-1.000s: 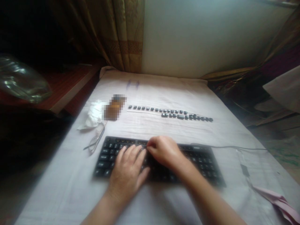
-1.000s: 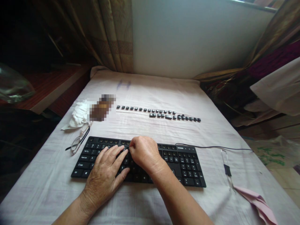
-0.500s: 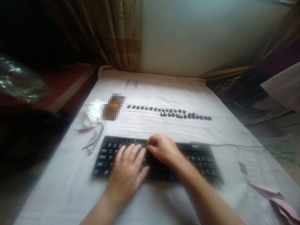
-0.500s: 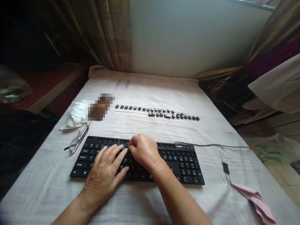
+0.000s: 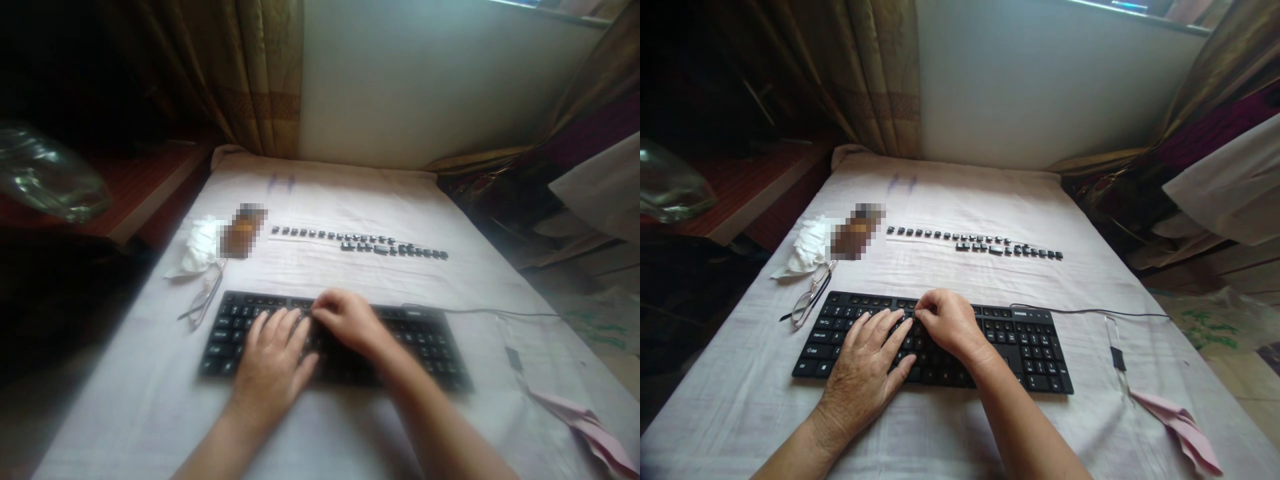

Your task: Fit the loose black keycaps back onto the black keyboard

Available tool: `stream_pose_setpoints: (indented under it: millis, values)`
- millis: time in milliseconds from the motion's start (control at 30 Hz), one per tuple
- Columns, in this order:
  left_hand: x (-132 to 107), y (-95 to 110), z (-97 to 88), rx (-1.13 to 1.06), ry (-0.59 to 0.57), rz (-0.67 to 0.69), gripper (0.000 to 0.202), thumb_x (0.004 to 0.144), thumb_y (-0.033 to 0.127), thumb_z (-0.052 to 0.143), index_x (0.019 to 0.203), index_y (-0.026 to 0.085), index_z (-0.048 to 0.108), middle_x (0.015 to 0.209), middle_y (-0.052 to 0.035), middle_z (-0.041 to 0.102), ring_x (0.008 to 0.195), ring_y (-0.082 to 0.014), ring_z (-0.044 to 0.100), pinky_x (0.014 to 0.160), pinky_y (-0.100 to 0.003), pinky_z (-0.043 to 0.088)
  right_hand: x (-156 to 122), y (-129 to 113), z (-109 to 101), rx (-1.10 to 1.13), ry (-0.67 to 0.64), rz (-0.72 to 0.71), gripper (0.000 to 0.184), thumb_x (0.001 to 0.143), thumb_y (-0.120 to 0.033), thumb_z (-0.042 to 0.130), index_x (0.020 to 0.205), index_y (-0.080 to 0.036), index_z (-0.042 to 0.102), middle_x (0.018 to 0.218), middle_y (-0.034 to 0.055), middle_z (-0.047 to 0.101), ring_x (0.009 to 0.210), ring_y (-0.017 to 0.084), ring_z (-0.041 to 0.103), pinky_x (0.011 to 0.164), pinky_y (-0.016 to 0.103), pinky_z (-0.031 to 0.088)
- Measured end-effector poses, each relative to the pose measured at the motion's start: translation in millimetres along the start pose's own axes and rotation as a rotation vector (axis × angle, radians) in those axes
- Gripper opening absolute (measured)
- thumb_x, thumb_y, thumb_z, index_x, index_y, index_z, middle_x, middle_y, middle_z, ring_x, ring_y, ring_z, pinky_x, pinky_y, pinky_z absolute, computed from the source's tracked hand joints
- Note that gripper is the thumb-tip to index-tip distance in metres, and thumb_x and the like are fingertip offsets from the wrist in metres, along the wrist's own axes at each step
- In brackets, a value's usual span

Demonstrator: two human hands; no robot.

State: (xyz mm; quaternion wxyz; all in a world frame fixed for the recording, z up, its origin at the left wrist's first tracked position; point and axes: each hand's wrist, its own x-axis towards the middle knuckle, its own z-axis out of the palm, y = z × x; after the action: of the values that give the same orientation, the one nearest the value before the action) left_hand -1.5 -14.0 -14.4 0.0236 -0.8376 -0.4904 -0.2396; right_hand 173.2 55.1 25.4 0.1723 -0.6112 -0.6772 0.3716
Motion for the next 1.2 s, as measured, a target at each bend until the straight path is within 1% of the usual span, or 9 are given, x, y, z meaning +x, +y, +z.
stream_pose_setpoints:
  millis: [100, 167, 333, 467, 633, 700, 767, 933, 1200]
  values:
    - [0, 0, -0.1, -0.002, 0.018, 0.001, 0.037, 0.091, 0.031, 0.053, 0.124, 0.017, 0.062, 0.129, -0.0106, 0.064, 0.121, -0.0291, 0.055, 0.108, -0.051, 0.035, 0, 14, -11, 0.344, 0.002, 0.036, 0.012, 0.079, -0.027, 0.061, 0.078, -0.017, 0.069, 0.074, 0.001, 0.07, 0.069, 0.015, 0.063, 0.07, 0.027, 0.05]
    - [0, 0, -0.1, 0.001, 0.023, 0.0, 0.037, 0.091, 0.031, 0.053, 0.124, 0.017, 0.062, 0.13, -0.0104, 0.063, 0.121, -0.0289, 0.055, 0.109, -0.05, 0.035, -1, 21, -16, 0.477, 0.011, 0.045, 0.017, 0.077, -0.034, 0.064, 0.078, -0.017, 0.068, 0.068, -0.0007, 0.066, 0.062, 0.013, 0.059, 0.063, 0.026, 0.049]
    - [0, -1, 1.0, 0.005, 0.038, 0.011, 0.038, 0.091, 0.03, 0.053, 0.126, 0.018, 0.061, 0.129, -0.0096, 0.064, 0.12, -0.0279, 0.055, 0.109, -0.049, 0.035, -2, 31, -15, 0.486, 0.028, 0.02, 0.026, 0.076, -0.043, 0.066, 0.083, -0.017, 0.07, 0.065, -0.0003, 0.066, 0.058, 0.013, 0.057, 0.056, 0.024, 0.048]
    - [-1, -1, 3.7, 0.002, 0.061, -0.001, 0.037, 0.091, 0.03, 0.052, 0.125, 0.019, 0.062, 0.129, -0.0085, 0.064, 0.12, -0.0271, 0.055, 0.11, -0.048, 0.034, 10, 36, -24, 0.313, 0.092, -0.029, 0.022, 0.08, -0.037, 0.062, 0.085, -0.018, 0.072, 0.072, 0.002, 0.071, 0.065, 0.015, 0.063, 0.061, 0.026, 0.051]
    - [-2, 0, 6.5, -0.014, 0.095, -0.017, 0.037, 0.093, 0.03, 0.05, 0.126, 0.021, 0.061, 0.129, -0.0071, 0.064, 0.121, -0.0258, 0.055, 0.11, -0.047, 0.033, 48, 46, -53, -0.279, 0.381, -0.025, 0.018, 0.086, -0.025, 0.057, 0.091, -0.024, 0.074, 0.095, 0.0036, 0.073, 0.082, 0.018, 0.065, 0.077, 0.031, 0.05]
    - [-2, 0, 6.4, -0.006, 0.098, -0.012, 0.037, 0.092, 0.03, 0.05, 0.126, 0.021, 0.061, 0.128, -0.0074, 0.064, 0.121, -0.0257, 0.055, 0.11, -0.047, 0.033, 65, 50, -63, -0.487, 0.423, -0.031, 0.023, 0.088, -0.023, 0.055, 0.102, -0.026, 0.073, 0.107, 0.0059, 0.07, 0.092, 0.021, 0.063, 0.08, 0.032, 0.048]
    - [-1, 0, 5.9, 0.006, 0.103, -0.006, 0.037, 0.092, 0.029, 0.05, 0.126, 0.021, 0.061, 0.128, -0.0078, 0.064, 0.12, -0.0257, 0.055, 0.11, -0.046, 0.033, 79, 54, -68, -0.64, 0.415, -0.061, 0.027, 0.089, -0.023, 0.055, 0.11, -0.026, 0.072, 0.113, 0.0078, 0.068, 0.101, 0.023, 0.06, 0.084, 0.032, 0.046]
    - [-1, 0, 6.1, 0.0, 0.116, -0.009, 0.036, 0.093, 0.03, 0.049, 0.126, 0.021, 0.062, 0.128, -0.0072, 0.065, 0.119, -0.0258, 0.055, 0.109, -0.046, 0.035, 98, 60, -69, -0.729, 0.347, -0.125, 0.025, 0.088, -0.027, 0.061, 0.109, -0.025, 0.074, 0.115, 0.0096, 0.066, 0.106, 0.026, 0.055, 0.088, 0.035, 0.041]
    - [0, 0, 5.1, -0.015, 0.102, -0.015, 0.035, 0.093, 0.031, 0.049, 0.124, 0.021, 0.063, 0.128, -0.0065, 0.065, 0.119, -0.0251, 0.055, 0.11, -0.045, 0.032, 101, 56, -64, -0.75, 0.331, -0.16, 0.023, 0.09, -0.025, 0.056, 0.099, -0.019, 0.076, 0.113, 0.0119, 0.066, 0.104, 0.027, 0.054, 0.085, 0.037, 0.038]
